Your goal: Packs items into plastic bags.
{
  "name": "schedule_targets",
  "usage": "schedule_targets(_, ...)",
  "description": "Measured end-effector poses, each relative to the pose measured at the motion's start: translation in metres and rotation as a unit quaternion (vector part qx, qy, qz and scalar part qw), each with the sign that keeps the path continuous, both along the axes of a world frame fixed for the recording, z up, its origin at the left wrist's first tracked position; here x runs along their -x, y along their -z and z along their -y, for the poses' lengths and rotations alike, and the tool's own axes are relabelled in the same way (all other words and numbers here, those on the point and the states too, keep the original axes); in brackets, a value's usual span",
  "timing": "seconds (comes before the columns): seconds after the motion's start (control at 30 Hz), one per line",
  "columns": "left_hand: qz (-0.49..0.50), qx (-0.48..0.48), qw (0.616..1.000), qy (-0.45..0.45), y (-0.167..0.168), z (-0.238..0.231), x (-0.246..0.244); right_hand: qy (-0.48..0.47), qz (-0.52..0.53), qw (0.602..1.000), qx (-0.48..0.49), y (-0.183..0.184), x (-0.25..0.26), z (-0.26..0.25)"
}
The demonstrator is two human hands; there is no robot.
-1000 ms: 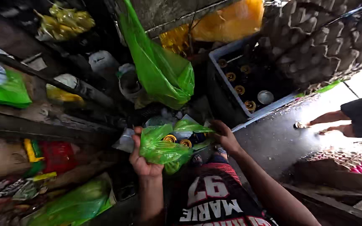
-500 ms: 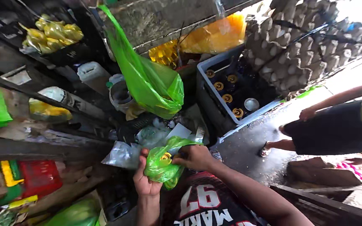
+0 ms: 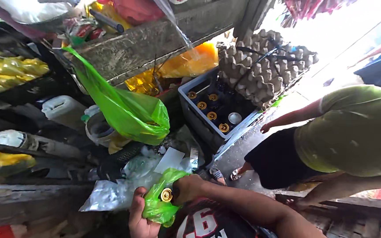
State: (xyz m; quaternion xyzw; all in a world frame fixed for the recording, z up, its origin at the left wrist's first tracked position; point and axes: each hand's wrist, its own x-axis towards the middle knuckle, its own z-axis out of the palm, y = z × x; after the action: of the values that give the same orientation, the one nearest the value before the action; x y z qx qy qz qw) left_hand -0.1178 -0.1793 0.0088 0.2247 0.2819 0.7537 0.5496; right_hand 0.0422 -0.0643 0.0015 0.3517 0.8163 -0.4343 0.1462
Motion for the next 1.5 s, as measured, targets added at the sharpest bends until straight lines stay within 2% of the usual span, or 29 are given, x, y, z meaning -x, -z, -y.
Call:
schedule_targets(0.1, -0.011, 0.006, 1.0, 0.0, -0.001, 0.0, -0.001, -0.013, 0.026, 0.998, -0.049, -0.016, 0.002, 0.005)
schedule_targets(0.27, 0.026, -0.016, 0.999, -0.024, -0.014, -0.003, 0.014, 0.014, -0.046, 0.98, -0.191, -0.062, -0.004, 0.005)
schedule_targets(0.47, 0.062, -0.059, 0.996, -0.01, -0.04, -0.031, 0.018, 0.106, -0.229, 0.904, -0.344, -0.128, -0.029, -0.025)
schedule_targets(0.6, 0.075, -0.089, 0.993, 0.013, -0.058, -0.048, 0.019, 0.184, -0.311, 0.853, -0.378, -0.196, -0.069, -0.057)
schedule_targets(0.73, 0.055, -0.096, 0.994, 0.014, -0.059, -0.054, 0.029, 0.273, -0.284, 0.797, -0.458, -0.239, -0.114, -0.121)
schedule_targets(0.8, 0.048, -0.095, 0.994, 0.008, -0.058, -0.054, 0.035, 0.348, -0.21, 0.768, -0.495, -0.238, -0.124, -0.165)
schedule_targets(0.87, 0.04, -0.102, 0.994, 0.006, -0.059, -0.053, 0.041, 0.391, -0.12, 0.757, -0.51, -0.224, -0.126, -0.21)
schedule_targets(0.97, 0.043, -0.11, 0.993, 0.0, -0.06, -0.05, 0.049, 0.393, -0.036, 0.761, -0.515, -0.184, -0.122, -0.265)
schedule_targets(1.1, 0.039, -0.101, 0.994, -0.019, -0.063, -0.045, 0.051, 0.383, 0.044, 0.784, -0.486, -0.131, -0.116, -0.304)
schedule_targets(1.17, 0.046, -0.099, 0.994, -0.021, -0.061, -0.04, 0.052, 0.39, 0.064, 0.795, -0.46, -0.119, -0.115, -0.31)
schedule_targets(1.23, 0.048, -0.097, 0.994, -0.026, -0.059, -0.037, 0.052, 0.397, 0.075, 0.796, -0.45, -0.127, -0.11, -0.307)
schedule_targets(1.3, 0.051, -0.091, 0.994, -0.034, -0.058, -0.037, 0.051, 0.394, 0.06, 0.795, -0.458, -0.146, -0.098, -0.288)
schedule_targets(1.37, 0.053, -0.083, 0.995, -0.035, -0.058, -0.038, 0.048, 0.353, -0.032, 0.81, -0.467, -0.162, -0.077, -0.236)
schedule_targets(1.43, 0.055, -0.074, 0.995, -0.026, -0.06, -0.042, 0.043, 0.236, -0.152, 0.87, -0.405, -0.158, -0.045, -0.161)
schedule_targets(1.5, 0.046, -0.066, 0.997, -0.012, -0.061, -0.049, 0.037, 0.086, -0.17, 0.946, -0.262, -0.132, -0.008, -0.096)
